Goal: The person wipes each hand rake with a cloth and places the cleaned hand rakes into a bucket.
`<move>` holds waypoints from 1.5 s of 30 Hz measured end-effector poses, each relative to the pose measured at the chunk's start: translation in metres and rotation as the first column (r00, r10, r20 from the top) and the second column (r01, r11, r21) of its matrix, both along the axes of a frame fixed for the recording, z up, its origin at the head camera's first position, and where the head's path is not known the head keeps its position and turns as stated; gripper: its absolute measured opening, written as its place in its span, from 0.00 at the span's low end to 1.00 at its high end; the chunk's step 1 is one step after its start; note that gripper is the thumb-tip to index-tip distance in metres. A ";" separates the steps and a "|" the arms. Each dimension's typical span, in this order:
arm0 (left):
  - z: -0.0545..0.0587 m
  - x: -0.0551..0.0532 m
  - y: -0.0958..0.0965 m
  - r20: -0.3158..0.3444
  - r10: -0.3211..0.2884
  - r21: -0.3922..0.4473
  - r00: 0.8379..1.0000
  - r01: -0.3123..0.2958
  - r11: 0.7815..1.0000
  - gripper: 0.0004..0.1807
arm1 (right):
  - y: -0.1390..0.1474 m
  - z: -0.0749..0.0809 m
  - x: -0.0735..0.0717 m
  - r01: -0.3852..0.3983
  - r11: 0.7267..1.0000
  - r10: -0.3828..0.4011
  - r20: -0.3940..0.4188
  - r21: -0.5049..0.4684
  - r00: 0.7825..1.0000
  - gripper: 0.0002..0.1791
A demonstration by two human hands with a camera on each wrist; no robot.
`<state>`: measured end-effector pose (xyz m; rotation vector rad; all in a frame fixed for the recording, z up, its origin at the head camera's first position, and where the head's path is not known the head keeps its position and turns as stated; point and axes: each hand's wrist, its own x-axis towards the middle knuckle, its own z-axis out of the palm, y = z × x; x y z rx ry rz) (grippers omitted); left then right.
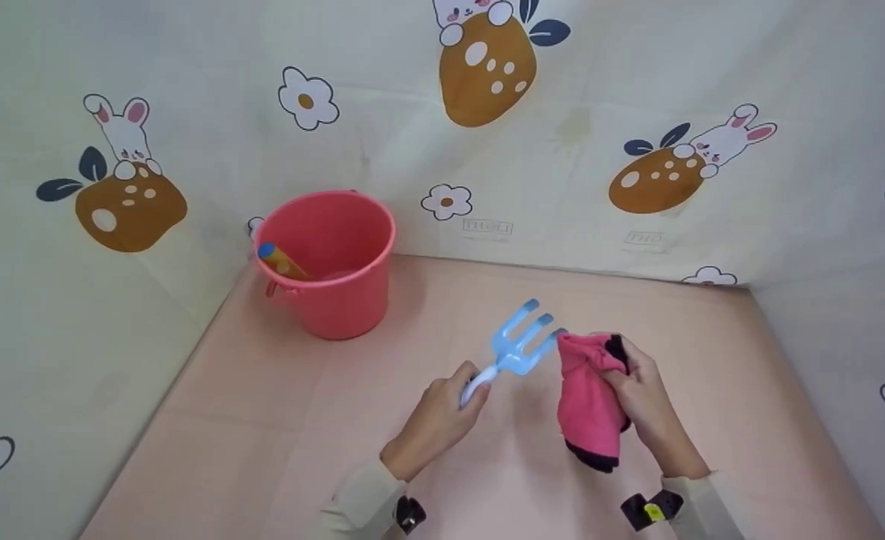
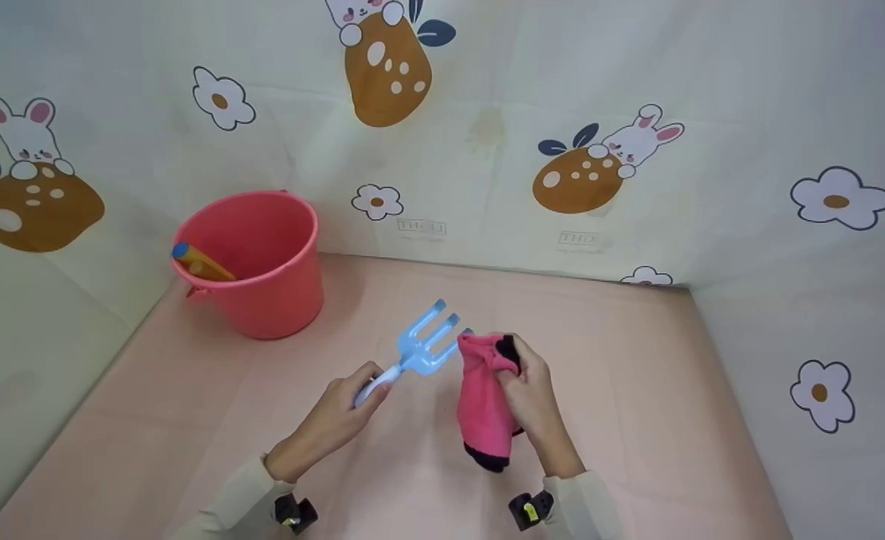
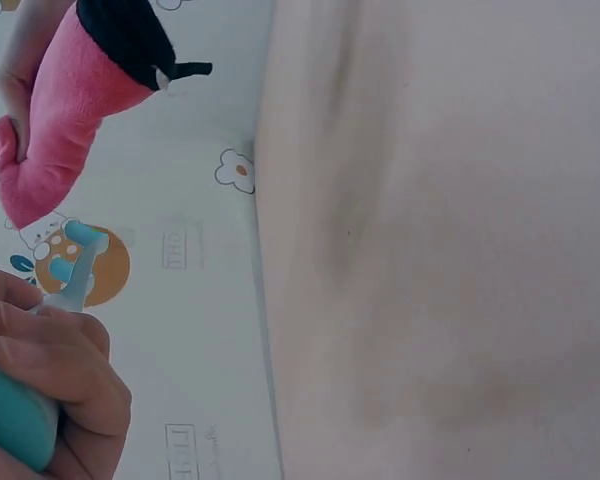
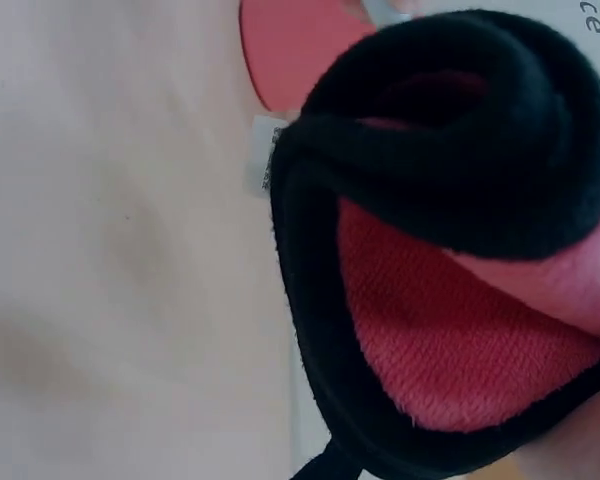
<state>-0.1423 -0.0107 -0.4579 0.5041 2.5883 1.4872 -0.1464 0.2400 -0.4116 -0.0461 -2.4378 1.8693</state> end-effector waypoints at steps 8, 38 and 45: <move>0.013 0.001 0.001 -0.087 0.004 0.067 0.996 0.002 0.998 0.09 | -0.012 -0.024 0.001 0.019 0.994 0.001 0.186 -0.106 0.982 0.18; 0.019 0.004 0.020 -0.152 -0.100 0.124 0.983 0.120 0.985 0.10 | -0.037 -0.037 0.001 -0.072 0.656 0.369 0.236 -0.752 0.899 0.15; 0.019 0.007 0.018 -0.135 -0.118 0.074 0.984 0.128 0.989 0.09 | -0.029 -0.033 -0.001 0.019 0.723 0.236 0.272 -0.691 0.933 0.15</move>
